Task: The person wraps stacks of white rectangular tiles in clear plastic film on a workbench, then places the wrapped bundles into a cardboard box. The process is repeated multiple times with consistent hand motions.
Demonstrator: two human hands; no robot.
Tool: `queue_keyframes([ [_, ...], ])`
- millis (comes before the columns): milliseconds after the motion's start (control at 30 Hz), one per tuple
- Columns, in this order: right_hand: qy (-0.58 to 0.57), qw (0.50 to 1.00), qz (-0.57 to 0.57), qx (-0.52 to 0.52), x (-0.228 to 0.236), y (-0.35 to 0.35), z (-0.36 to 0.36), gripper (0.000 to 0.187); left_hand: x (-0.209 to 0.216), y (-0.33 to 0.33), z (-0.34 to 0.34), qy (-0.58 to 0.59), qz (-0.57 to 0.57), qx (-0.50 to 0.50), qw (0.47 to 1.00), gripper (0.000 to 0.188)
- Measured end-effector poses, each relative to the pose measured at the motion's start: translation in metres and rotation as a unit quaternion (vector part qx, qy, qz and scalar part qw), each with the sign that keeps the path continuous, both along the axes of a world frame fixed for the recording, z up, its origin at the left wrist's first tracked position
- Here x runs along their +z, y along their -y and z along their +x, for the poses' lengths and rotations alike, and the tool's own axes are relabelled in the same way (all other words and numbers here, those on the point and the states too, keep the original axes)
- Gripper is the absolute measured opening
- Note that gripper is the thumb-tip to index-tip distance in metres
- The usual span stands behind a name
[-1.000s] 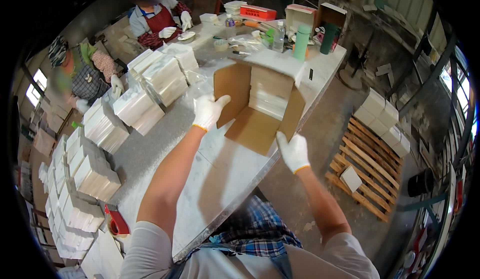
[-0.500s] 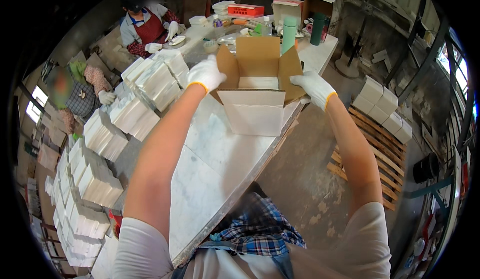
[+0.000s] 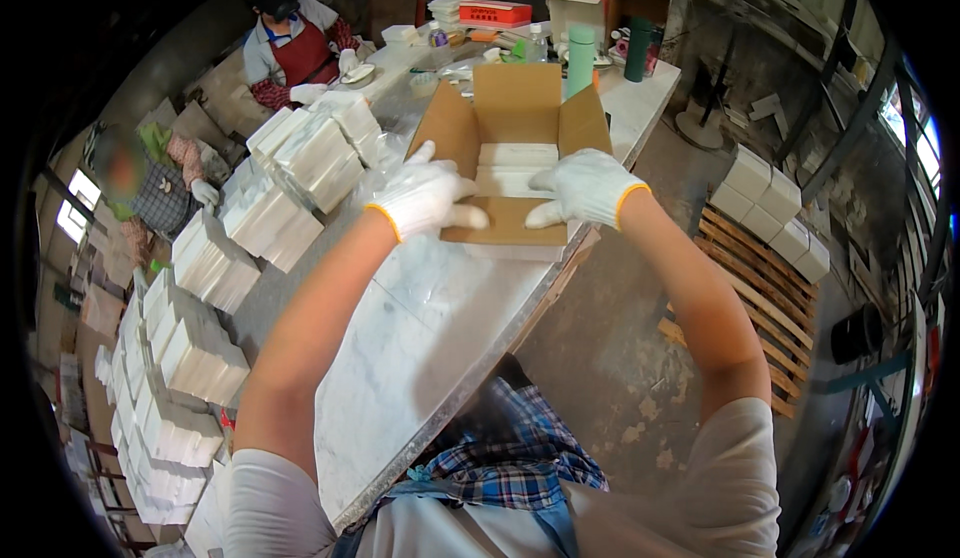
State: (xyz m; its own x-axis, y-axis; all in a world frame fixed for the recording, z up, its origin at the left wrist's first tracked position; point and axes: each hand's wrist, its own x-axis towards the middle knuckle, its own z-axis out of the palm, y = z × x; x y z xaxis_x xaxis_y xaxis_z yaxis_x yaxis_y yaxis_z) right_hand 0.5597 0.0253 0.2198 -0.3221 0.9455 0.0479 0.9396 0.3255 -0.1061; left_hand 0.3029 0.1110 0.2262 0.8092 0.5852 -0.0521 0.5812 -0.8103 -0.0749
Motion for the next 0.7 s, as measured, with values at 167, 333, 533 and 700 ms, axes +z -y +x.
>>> queue_keyframes([
  [167, 0.061, 0.995, -0.074, -0.021, 0.007, -0.003, -0.025, 0.046, -0.034, -0.005, 0.002, 0.073, 0.011, -0.02, 0.997, 0.059],
  [333, 0.082, 0.99, 0.107, -0.031, -0.039, -0.002, -0.028, 0.032, -0.072, -0.01, 0.01, 0.144, 0.148, -0.038, 0.978, 0.026],
  [533, 0.047, 0.981, 0.19, 0.004, -0.05, -0.004, -0.034, 0.029, -0.075, -0.013, -0.013, 0.25, 0.179, -0.116, 0.945, 0.005],
  [700, 0.022, 0.982, 0.188, 0.023, -0.055, -0.003, -0.029, 0.044, -0.098, -0.018, -0.008, 0.243, 0.266, 0.01, 0.933, 0.012],
])
